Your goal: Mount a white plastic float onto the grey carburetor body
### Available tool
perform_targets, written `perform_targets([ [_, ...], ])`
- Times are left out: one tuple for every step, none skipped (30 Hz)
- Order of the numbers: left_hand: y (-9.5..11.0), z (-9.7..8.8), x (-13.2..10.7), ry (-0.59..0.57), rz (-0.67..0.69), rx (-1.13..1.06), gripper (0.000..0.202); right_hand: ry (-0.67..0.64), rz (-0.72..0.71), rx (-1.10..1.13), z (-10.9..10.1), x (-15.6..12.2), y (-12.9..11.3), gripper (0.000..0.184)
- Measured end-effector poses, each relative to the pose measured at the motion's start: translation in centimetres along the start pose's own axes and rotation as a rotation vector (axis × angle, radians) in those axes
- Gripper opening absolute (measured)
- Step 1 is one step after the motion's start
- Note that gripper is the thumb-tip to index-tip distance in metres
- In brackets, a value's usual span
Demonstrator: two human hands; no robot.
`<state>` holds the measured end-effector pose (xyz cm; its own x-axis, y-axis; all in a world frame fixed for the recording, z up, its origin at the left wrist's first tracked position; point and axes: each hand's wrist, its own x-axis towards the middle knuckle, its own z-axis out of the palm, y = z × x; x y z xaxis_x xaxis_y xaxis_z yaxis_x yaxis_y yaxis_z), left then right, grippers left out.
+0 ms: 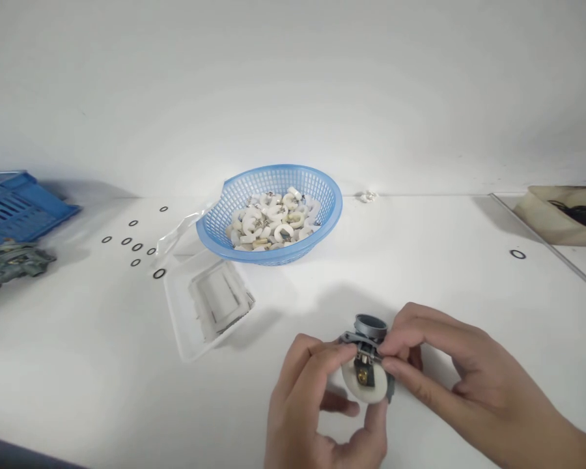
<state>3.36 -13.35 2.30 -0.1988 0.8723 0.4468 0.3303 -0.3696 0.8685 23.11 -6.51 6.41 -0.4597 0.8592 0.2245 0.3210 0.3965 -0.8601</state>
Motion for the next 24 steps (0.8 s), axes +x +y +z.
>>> perform_targets([
  [0.1, 0.0, 0.0, 0.0, -0.012, -0.002, 0.049, -0.005, 0.005, 0.001, 0.0, 0.0, 0.0, 0.007],
  [0.2, 0.0, 0.0, -0.001, -0.026, -0.004, 0.049, -0.012, 0.016, 0.002, 0.0, -0.1, 0.0, 0.008],
  [0.3, 0.0, 0.1, -0.005, -0.042, -0.006, 0.049, -0.022, 0.032, 0.003, 0.0, -0.1, 0.0, 0.008],
  [0.4, -0.1, 0.1, -0.011, -0.058, -0.007, 0.049, -0.029, 0.05, 0.004, 0.0, -0.1, 0.0, 0.009],
  [0.4, -0.1, 0.1, -0.02, -0.072, -0.006, 0.05, -0.037, 0.069, 0.005, 0.0, -0.1, 0.0, 0.01],
  [0.5, -0.2, 0.1, -0.026, -0.081, -0.005, 0.05, -0.042, 0.088, 0.005, 0.0, -0.1, 0.0, 0.012],
  [0.6, -0.2, 0.2, -0.029, -0.085, -0.004, 0.051, -0.047, 0.105, 0.007, -0.1, -0.1, 0.0, 0.014],
  [0.6, -0.2, 0.2, -0.034, -0.088, -0.006, 0.051, -0.049, 0.12, 0.01, -0.1, -0.1, 0.0, 0.015],
  [0.7, -0.2, 0.2, -0.039, -0.09, -0.009, 0.051, -0.055, 0.133, 0.015, -0.2, -0.1, -0.1, 0.017],
  [0.7, -0.2, 0.2, -0.043, -0.092, -0.012, 0.051, -0.061, 0.146, 0.02, -0.2, -0.1, -0.1, 0.018],
  [0.8, -0.2, 0.2, -0.045, -0.095, -0.018, 0.052, -0.067, 0.154, 0.024, -0.2, 0.0, -0.2, 0.019],
  [0.9, -0.2, 0.2, -0.045, -0.098, -0.024, 0.052, -0.07, 0.159, 0.027, -0.2, 0.0, -0.2, 0.02],
  [1.0, -0.2, 0.3, -0.045, -0.104, -0.03, 0.052, -0.073, 0.164, 0.028, -0.2, 0.1, -0.2, 0.021],
  [1.1, -0.3, 0.3, -0.044, -0.11, -0.035, 0.052, -0.076, 0.168, 0.028, -0.2, 0.2, -0.3, 0.021],
  [1.1, -0.3, 0.3, -0.045, -0.119, -0.038, 0.053, -0.076, 0.17, 0.028, -0.2, 0.2, -0.3, 0.021],
  [1.2, -0.4, 0.4, -0.05, -0.126, -0.039, 0.053, -0.077, 0.171, 0.028, -0.3, 0.3, -0.4, 0.02],
  [1.2, -0.4, 0.4, -0.057, -0.131, -0.039, 0.054, -0.081, 0.171, 0.028, -0.3, 0.3, -0.4, 0.019],
  [1.3, -0.5, 0.5, -0.064, -0.131, -0.038, 0.054, -0.085, 0.174, 0.027, -0.4, 0.3, -0.4, 0.018],
  [1.3, -0.6, 0.5, -0.069, -0.125, -0.035, 0.055, -0.092, 0.176, 0.026, -0.5, 0.3, -0.5, 0.018],
  [1.3, -0.6, 0.6, -0.072, -0.114, -0.031, 0.055, -0.099, 0.177, 0.023, -0.6, 0.3, -0.6, 0.017],
  [1.2, -0.6, 0.6, -0.072, -0.103, -0.028, 0.056, -0.109, 0.179, 0.02, -0.7, 0.3, -0.6, 0.017],
  [1.2, -0.7, 0.5, -0.07, -0.093, -0.026, 0.055, -0.122, 0.181, 0.017, -0.8, 0.4, -0.6, 0.017],
  [1.1, -0.7, 0.4, -0.066, -0.086, -0.027, 0.055, -0.132, 0.183, 0.014, -0.9, 0.4, -0.7, 0.017],
  [1.1, -0.6, 0.3, -0.062, -0.083, -0.031, 0.054, -0.144, 0.183, 0.012, -1.0, 0.4, -0.7, 0.018],
])
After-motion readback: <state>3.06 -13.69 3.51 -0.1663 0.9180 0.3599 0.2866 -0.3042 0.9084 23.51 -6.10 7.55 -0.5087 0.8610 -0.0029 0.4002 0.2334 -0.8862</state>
